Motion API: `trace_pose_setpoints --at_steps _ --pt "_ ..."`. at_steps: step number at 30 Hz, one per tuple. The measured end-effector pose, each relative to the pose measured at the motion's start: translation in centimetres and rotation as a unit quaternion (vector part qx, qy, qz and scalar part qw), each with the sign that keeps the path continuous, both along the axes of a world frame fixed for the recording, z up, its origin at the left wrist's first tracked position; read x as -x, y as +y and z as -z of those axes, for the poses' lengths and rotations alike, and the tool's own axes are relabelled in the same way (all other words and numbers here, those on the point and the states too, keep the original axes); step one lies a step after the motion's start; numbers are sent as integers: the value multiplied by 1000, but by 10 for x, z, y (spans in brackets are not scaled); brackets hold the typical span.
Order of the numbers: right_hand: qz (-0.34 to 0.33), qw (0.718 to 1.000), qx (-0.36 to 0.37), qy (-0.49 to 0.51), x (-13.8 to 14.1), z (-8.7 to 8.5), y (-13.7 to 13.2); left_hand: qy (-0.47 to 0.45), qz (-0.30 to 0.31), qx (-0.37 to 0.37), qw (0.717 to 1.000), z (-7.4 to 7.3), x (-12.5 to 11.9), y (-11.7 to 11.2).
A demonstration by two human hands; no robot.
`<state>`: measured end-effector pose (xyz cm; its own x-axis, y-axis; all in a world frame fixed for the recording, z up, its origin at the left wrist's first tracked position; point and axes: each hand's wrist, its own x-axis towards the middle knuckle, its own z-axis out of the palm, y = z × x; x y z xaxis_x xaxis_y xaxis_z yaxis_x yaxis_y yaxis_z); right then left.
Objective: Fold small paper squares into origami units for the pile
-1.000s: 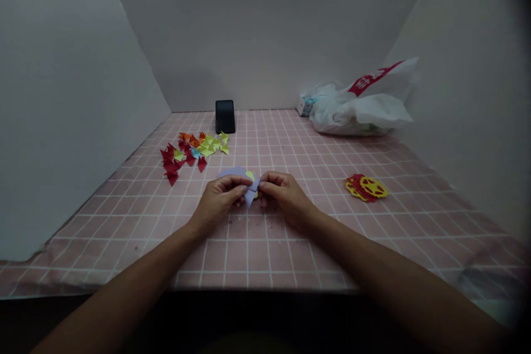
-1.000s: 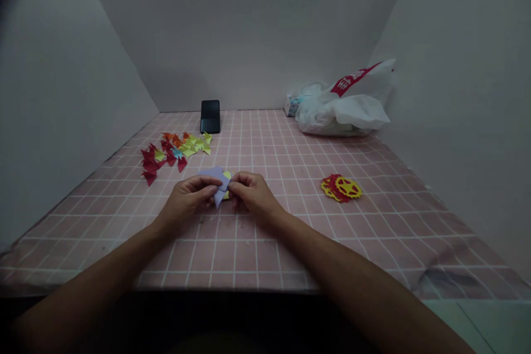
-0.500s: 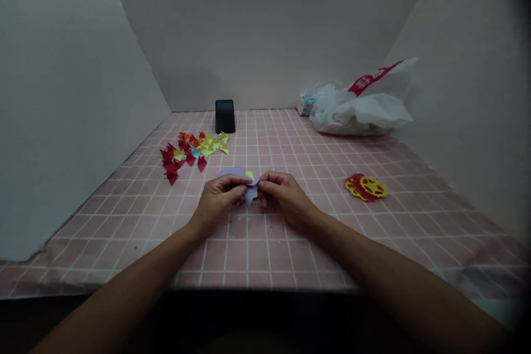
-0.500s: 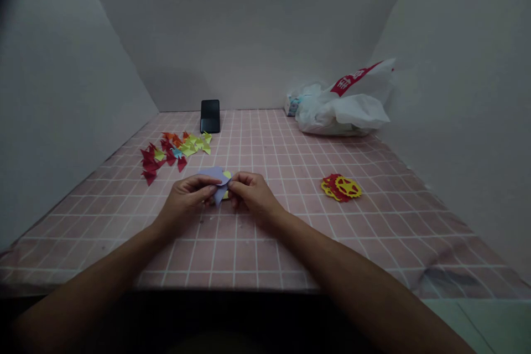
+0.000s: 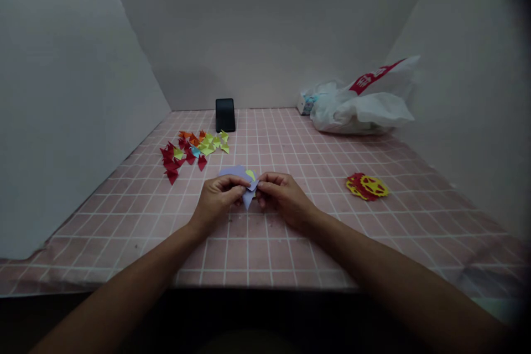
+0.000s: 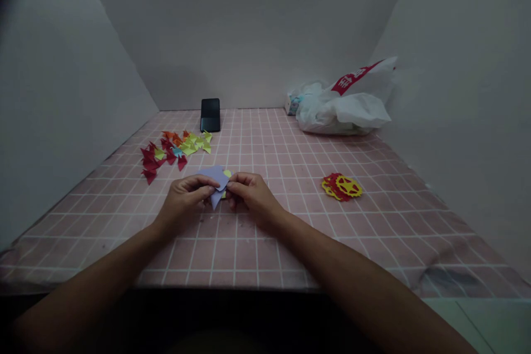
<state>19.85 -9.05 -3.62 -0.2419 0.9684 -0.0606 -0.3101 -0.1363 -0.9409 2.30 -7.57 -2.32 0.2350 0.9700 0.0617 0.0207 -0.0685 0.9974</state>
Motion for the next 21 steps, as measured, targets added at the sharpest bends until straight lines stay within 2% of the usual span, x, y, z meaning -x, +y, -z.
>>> trace_pose_setpoints --at_steps 9,21 --pt "-1 1000 -18 -18 -1 1 2 27 -12 -24 999 -3 -2 -2" --pt "17 999 -17 -33 -1 1 0 45 19 -71 996 1 2 0"
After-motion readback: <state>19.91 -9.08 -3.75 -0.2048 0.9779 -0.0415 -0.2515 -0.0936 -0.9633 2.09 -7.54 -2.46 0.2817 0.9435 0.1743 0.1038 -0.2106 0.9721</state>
